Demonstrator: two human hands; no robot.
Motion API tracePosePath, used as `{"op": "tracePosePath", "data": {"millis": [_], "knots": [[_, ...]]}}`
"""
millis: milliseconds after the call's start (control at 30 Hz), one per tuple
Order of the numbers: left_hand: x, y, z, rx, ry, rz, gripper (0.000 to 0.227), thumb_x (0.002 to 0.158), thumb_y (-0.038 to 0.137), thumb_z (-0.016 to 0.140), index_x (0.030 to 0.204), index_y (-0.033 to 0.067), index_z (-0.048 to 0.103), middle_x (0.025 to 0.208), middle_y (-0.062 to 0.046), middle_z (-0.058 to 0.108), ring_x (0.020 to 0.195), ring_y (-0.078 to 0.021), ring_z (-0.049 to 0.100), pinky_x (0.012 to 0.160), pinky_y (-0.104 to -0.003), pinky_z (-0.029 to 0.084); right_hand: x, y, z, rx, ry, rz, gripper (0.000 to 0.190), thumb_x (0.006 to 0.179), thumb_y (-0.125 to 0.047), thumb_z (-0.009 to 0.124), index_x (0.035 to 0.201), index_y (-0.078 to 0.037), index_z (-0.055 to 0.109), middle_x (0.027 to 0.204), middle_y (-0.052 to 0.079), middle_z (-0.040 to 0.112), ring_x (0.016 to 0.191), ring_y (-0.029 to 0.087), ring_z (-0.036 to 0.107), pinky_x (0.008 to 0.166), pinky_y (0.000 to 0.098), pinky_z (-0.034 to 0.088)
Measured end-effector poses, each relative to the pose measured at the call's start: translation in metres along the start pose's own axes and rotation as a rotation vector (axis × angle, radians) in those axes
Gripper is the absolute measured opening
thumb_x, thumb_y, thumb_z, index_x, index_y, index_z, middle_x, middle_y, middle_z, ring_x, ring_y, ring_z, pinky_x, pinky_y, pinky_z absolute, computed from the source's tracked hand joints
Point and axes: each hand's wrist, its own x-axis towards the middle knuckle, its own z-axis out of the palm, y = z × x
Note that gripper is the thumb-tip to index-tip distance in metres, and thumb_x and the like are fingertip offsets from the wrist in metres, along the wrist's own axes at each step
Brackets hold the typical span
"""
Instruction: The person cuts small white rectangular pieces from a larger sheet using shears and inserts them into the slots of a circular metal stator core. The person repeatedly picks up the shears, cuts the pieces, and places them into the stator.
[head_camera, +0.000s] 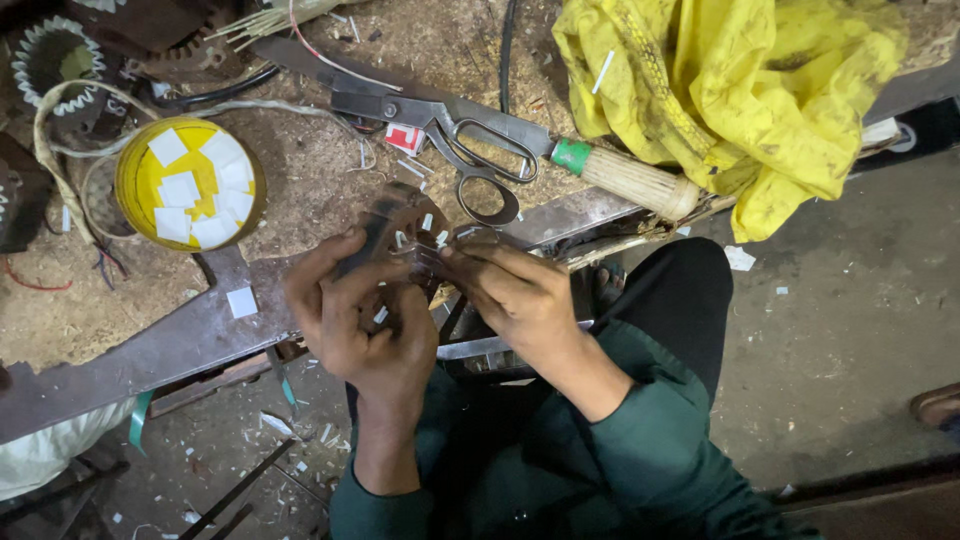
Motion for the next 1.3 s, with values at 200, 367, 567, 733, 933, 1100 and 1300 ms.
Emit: {"op": "tracePosePath", "data": {"millis": [200, 367, 567, 733, 933, 1100, 1300], "knots": [[0.0, -0.002, 0.002, 0.031, 0.031, -0.023, 0.032, 0.081, -0.015, 0.06, 0.104, 0.0058, 0.065, 0.127, -0.01, 0.057, 0.122, -0.0255, 0.058, 0.104, -0.034, 0.054, -0.004, 0.004, 0.0, 0.109, -0.026, 0.121, 0.028, 0.085, 0.005, 0.08, 0.11, -0.004, 0.073, 0.111, 0.01, 0.076, 0.1, 0.024, 0.077, 0.083, 0.0312, 0.063], [0.004, 0.0, 0.004, -0.038, 0.068, -0.231, 0.026, 0.078, -0.012, 0.058, 0.096, 0.0059, 0.065, 0.127, -0.012, 0.056, 0.112, -0.024, 0.062, 0.084, -0.032, 0.056, -0.004, -0.001, 0.003, 0.13, 0.008, 0.182, 0.023, 0.087, 0.003, 0.081, 0.108, -0.004, 0.074, 0.108, 0.01, 0.076, 0.096, 0.023, 0.078, 0.081, 0.0308, 0.062], [0.004, -0.005, 0.003, 0.007, 0.07, -0.107, 0.027, 0.084, -0.015, 0.057, 0.102, 0.0042, 0.064, 0.129, -0.012, 0.055, 0.122, -0.0234, 0.058, 0.102, -0.033, 0.054, -0.007, 0.006, 0.011, 0.012, 0.049, 0.076, 0.024, 0.084, 0.006, 0.081, 0.106, -0.001, 0.075, 0.107, 0.012, 0.076, 0.095, 0.023, 0.077, 0.081, 0.0311, 0.063], [0.005, -0.005, 0.001, 0.04, 0.045, -0.088, 0.028, 0.081, -0.015, 0.056, 0.101, 0.0044, 0.063, 0.125, -0.012, 0.056, 0.122, -0.0245, 0.057, 0.106, -0.035, 0.052, -0.01, 0.015, 0.018, 0.037, 0.094, 0.01, 0.024, 0.083, 0.007, 0.081, 0.105, -0.001, 0.074, 0.108, 0.012, 0.075, 0.098, 0.023, 0.077, 0.086, 0.032, 0.064], [0.005, -0.005, 0.001, 0.012, 0.041, -0.114, 0.026, 0.083, -0.014, 0.059, 0.099, 0.0059, 0.063, 0.127, -0.011, 0.056, 0.119, -0.0235, 0.058, 0.099, -0.032, 0.054, -0.006, 0.013, 0.015, 0.006, 0.05, -0.015, 0.026, 0.083, 0.008, 0.08, 0.106, 0.0, 0.074, 0.108, 0.012, 0.074, 0.099, 0.025, 0.076, 0.087, 0.0325, 0.063], [0.007, -0.007, 0.0, 0.026, 0.037, -0.093, 0.025, 0.08, -0.014, 0.061, 0.095, 0.0056, 0.063, 0.128, -0.012, 0.059, 0.113, -0.0218, 0.058, 0.094, -0.031, 0.051, -0.002, 0.011, 0.012, -0.03, 0.029, -0.055, 0.028, 0.082, 0.006, 0.08, 0.109, -0.001, 0.074, 0.11, 0.012, 0.073, 0.102, 0.026, 0.075, 0.089, 0.0341, 0.063], [0.01, -0.009, -0.001, -0.027, 0.035, -0.083, 0.027, 0.077, -0.014, 0.058, 0.095, 0.0048, 0.064, 0.128, -0.013, 0.06, 0.115, -0.0231, 0.06, 0.095, -0.029, 0.052, -0.004, 0.012, 0.008, -0.049, 0.003, -0.106, 0.028, 0.082, 0.003, 0.075, 0.11, 0.0, 0.074, 0.114, 0.013, 0.073, 0.106, 0.028, 0.075, 0.091, 0.0354, 0.063]]}}
